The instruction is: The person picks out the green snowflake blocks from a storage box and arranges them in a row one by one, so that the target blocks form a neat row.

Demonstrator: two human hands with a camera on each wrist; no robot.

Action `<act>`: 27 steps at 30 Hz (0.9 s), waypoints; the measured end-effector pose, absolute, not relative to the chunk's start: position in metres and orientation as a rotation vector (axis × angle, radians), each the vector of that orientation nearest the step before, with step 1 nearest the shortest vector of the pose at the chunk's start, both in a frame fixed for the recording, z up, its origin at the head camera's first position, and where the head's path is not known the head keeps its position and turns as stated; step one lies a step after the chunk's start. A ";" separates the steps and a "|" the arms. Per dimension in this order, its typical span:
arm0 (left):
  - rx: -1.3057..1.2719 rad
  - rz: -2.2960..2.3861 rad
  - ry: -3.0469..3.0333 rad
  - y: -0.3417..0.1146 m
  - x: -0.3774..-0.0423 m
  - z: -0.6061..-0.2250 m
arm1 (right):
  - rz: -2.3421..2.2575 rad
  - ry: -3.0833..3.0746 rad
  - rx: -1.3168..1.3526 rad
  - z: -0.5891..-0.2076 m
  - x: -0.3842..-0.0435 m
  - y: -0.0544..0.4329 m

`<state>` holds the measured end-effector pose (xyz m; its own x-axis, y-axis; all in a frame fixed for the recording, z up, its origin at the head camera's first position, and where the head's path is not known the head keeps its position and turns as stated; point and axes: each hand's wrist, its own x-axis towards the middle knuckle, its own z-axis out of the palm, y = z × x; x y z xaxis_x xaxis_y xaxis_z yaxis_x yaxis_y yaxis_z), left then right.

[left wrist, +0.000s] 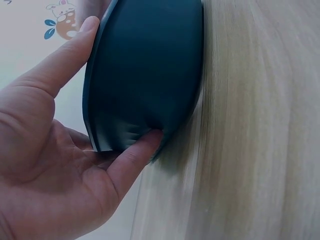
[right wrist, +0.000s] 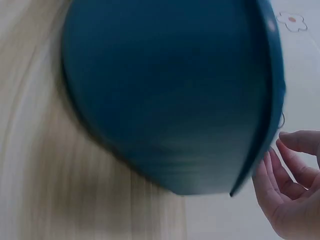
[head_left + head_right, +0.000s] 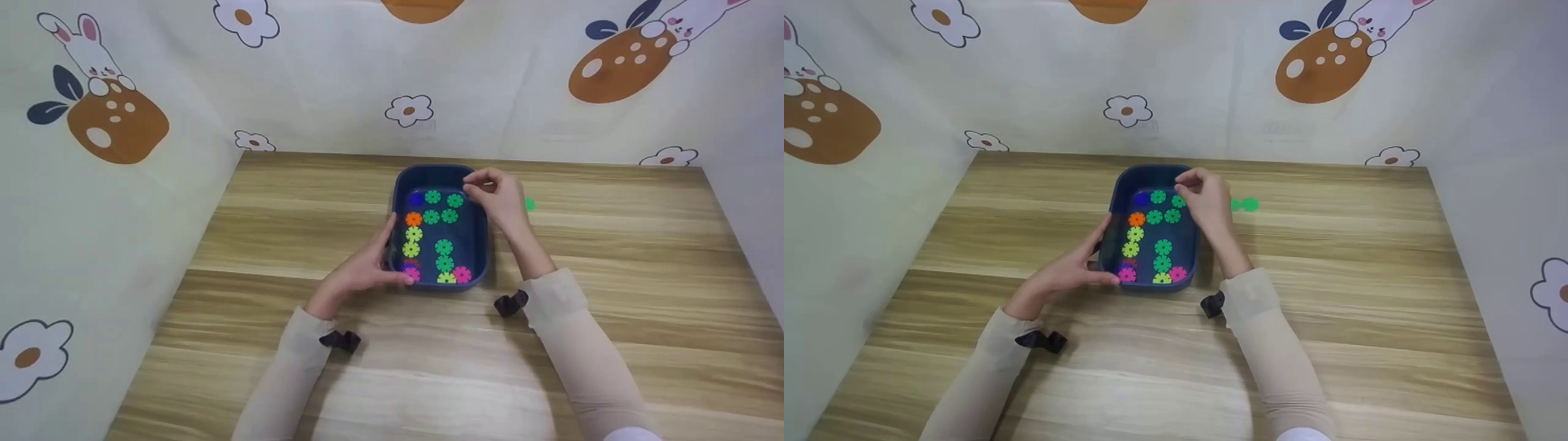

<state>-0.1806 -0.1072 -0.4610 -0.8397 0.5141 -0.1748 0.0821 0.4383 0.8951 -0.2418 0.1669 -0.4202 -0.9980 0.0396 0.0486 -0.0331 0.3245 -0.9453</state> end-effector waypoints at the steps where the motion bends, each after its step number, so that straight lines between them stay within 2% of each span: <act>1: 0.504 1.377 2.270 -0.107 -0.181 -0.461 | 1.793 -2.512 0.002 -0.421 -0.242 0.164; 13: 0.536 1.418 2.232 -0.108 -0.182 -0.464 | 1.766 -2.583 0.138 -0.436 -0.244 0.136; 27: 0.553 1.442 2.206 -0.110 -0.182 -0.465 | 1.737 -2.752 0.089 -0.454 -0.254 0.123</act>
<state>-0.1825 -0.1096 -0.4647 -0.8207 0.5522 -0.1467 0.0870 0.3747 0.9231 -0.2542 0.1234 -0.4541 -0.9920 -0.1068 -0.0668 0.0144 0.4309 -0.9023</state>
